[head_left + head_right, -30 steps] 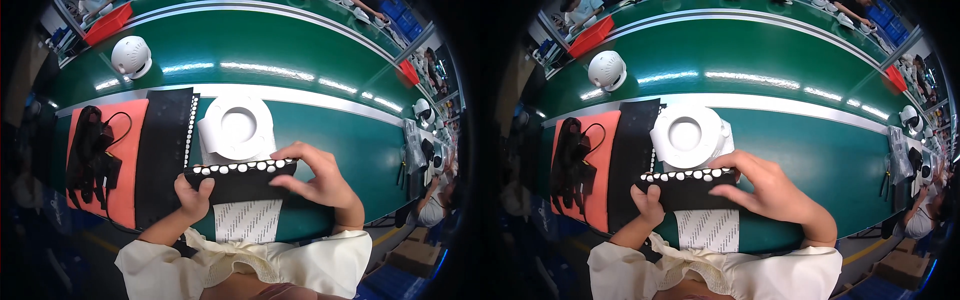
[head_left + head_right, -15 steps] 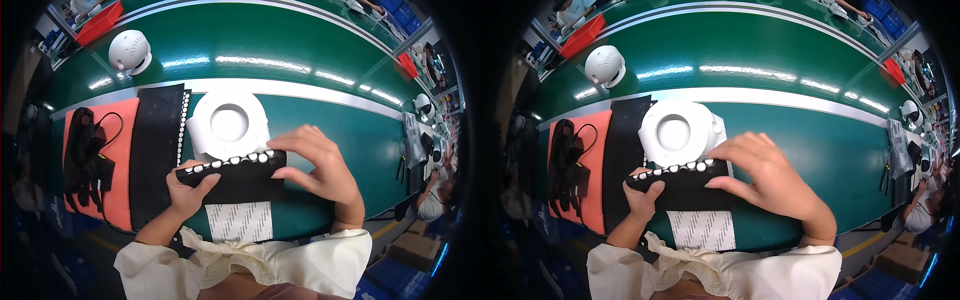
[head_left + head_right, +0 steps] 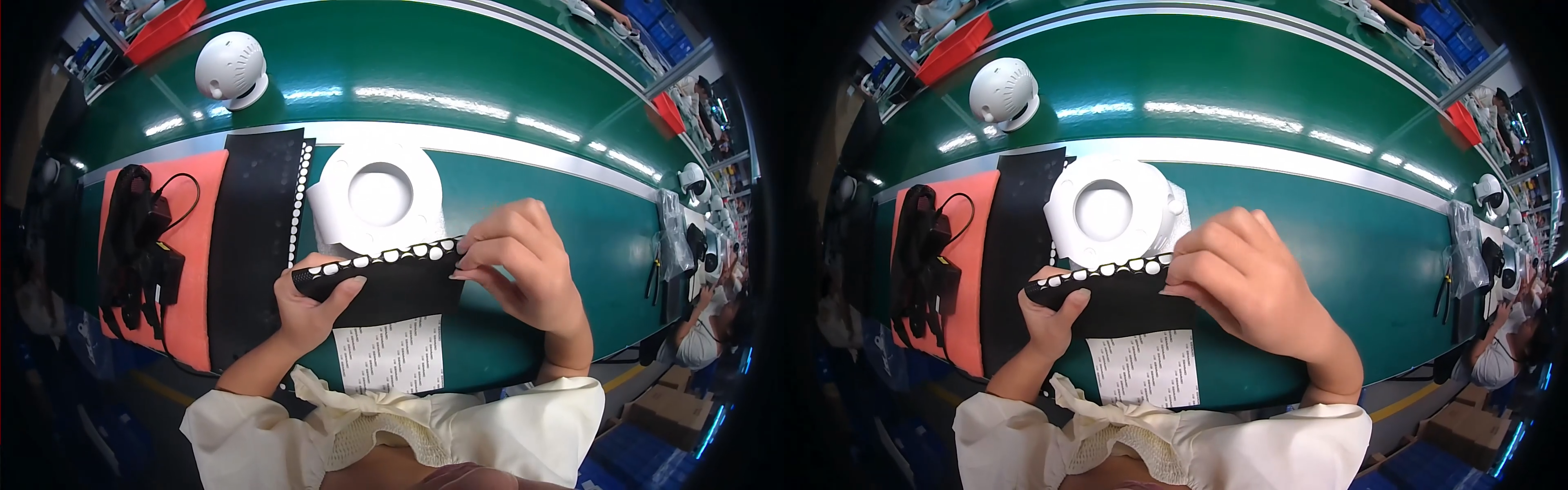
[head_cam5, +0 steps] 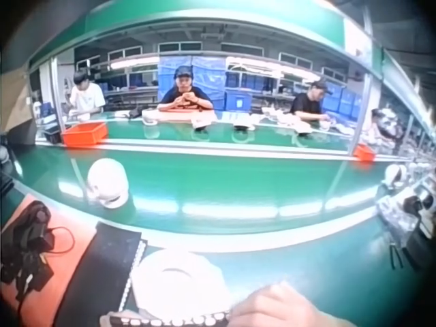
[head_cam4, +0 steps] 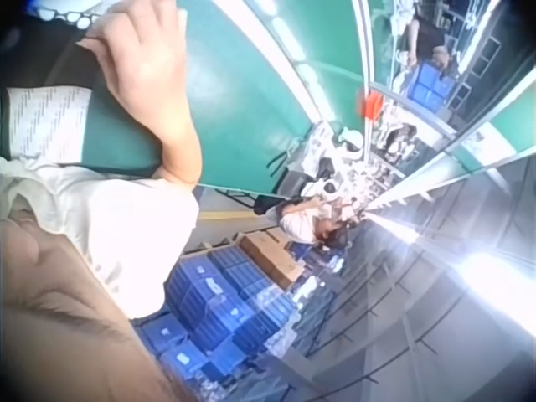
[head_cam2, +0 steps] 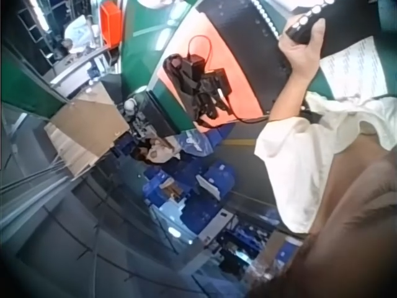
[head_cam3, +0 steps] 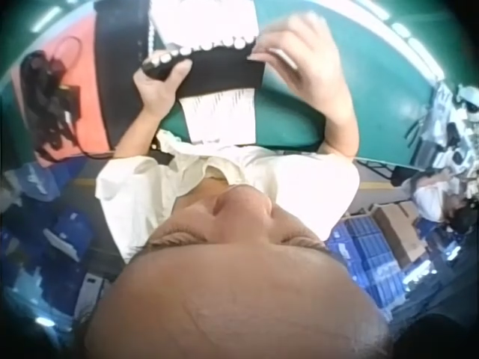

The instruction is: Applying adhesive pads or small components to a camera housing on an assembly line.

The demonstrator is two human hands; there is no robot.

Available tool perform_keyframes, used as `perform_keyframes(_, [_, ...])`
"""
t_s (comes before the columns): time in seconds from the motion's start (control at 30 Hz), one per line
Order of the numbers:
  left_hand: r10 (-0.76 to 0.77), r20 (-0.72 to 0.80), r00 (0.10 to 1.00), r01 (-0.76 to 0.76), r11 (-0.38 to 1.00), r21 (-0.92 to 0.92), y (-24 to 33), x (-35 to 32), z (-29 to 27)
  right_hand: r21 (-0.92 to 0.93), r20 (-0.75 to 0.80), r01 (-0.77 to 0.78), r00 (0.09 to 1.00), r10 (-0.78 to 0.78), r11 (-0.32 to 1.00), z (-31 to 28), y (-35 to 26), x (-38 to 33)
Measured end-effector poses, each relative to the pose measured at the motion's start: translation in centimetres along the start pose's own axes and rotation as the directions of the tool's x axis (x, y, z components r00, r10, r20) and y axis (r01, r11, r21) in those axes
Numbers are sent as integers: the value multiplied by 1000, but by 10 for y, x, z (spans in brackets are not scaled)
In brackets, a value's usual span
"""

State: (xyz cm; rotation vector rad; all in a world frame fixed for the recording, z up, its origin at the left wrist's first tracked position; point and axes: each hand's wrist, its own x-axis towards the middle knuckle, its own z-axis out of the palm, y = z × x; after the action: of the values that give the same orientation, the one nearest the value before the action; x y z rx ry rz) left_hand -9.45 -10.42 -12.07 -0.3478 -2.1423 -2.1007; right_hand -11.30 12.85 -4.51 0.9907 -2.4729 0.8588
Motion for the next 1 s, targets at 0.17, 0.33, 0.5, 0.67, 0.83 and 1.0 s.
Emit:
perform_keyframes(0.17, [-105, 19, 994, 107, 989, -107, 2, 0, 0, -44, 13, 103, 995, -102, 994, 8, 0, -4])
perform_keyframes(0.33, [-189, 42, 981, 194, 966, -171, -1, 1, -1, -298, -52, 307, 940, -337, 904, 15, -1, -6])
perform_keyframes(0.5, [-285, 70, 956, 293, 910, -294, -1, 3, -1, -243, 8, 256, 965, -262, 936, 14, -6, -4])
perform_keyframes(0.67, [-118, 41, 992, 123, 972, -200, 0, 4, 1, 359, -197, -147, 953, 228, 922, 8, -9, 10])
perform_keyframes(0.83, [-78, 76, 994, 85, 993, -88, 0, 3, -1, 593, -22, -149, 979, 200, 791, 33, 15, 77])
perform_keyframes(1.0, [-89, 148, 985, 96, 994, -42, 0, 2, -2, 599, 125, -238, 971, 204, 765, 50, 18, 98])
